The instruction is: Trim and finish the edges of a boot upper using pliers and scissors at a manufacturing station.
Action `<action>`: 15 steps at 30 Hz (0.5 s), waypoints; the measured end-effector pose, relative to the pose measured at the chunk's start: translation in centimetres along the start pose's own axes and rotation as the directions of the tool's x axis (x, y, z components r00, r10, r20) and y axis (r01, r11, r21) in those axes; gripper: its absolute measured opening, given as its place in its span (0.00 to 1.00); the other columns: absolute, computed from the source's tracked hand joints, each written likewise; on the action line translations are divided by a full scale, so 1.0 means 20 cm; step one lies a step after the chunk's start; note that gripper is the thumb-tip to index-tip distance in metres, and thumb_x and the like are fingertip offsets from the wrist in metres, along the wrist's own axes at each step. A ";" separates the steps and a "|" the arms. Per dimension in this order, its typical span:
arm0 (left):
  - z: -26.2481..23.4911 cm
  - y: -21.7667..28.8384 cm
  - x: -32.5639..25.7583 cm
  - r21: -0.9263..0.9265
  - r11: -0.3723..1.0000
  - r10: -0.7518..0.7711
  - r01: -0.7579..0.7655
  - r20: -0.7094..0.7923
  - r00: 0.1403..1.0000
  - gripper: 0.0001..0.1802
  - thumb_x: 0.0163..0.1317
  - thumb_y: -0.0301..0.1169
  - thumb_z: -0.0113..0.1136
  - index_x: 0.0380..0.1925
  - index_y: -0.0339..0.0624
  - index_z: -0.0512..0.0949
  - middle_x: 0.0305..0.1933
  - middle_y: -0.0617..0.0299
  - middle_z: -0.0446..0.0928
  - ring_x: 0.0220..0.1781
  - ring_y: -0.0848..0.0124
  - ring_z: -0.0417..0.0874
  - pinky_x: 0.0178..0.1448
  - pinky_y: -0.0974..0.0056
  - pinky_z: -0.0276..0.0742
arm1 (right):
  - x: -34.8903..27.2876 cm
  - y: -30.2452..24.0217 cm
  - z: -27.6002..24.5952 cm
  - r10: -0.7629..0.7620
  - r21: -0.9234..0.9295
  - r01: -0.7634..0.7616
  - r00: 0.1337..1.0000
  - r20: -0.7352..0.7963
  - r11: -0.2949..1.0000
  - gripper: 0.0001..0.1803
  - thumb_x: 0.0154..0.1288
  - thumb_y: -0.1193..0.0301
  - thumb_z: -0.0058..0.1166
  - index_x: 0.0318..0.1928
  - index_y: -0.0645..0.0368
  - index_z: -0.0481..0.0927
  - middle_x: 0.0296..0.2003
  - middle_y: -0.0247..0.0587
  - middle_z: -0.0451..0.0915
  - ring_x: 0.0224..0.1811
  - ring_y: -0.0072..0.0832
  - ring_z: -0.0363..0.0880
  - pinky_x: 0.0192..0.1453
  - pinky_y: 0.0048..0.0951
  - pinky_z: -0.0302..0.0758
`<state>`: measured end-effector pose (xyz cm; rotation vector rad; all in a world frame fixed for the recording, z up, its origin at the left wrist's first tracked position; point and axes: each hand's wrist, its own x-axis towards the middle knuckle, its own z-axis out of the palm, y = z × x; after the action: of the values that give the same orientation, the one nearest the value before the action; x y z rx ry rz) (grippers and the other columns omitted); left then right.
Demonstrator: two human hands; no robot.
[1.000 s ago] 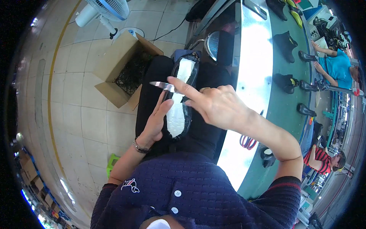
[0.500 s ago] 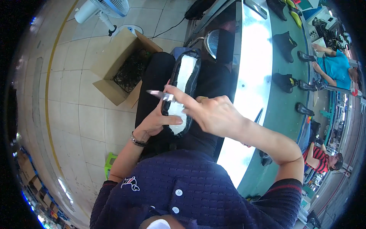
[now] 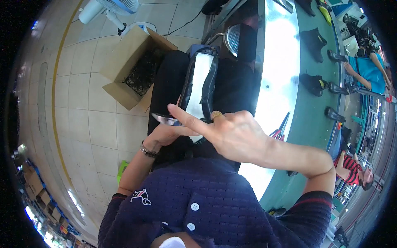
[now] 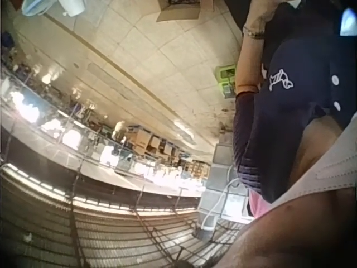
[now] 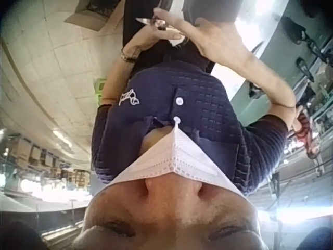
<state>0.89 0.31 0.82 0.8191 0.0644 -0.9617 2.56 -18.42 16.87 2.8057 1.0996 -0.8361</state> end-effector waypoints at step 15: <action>0.03 0.05 0.02 0.067 0.998 -0.018 0.015 0.043 0.999 0.66 0.51 0.21 0.72 0.75 0.56 0.30 0.64 0.58 0.67 0.61 0.70 0.72 0.62 0.63 0.73 | 0.01 0.07 0.19 0.006 0.032 -0.001 0.987 -0.159 1.000 0.41 0.62 0.70 0.57 0.74 0.42 0.56 0.17 0.38 0.74 0.12 0.27 0.73 0.14 0.28 0.69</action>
<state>1.64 -0.06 1.76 0.8594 0.0011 -1.0013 1.72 -20.11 13.25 2.9431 1.1097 -0.6443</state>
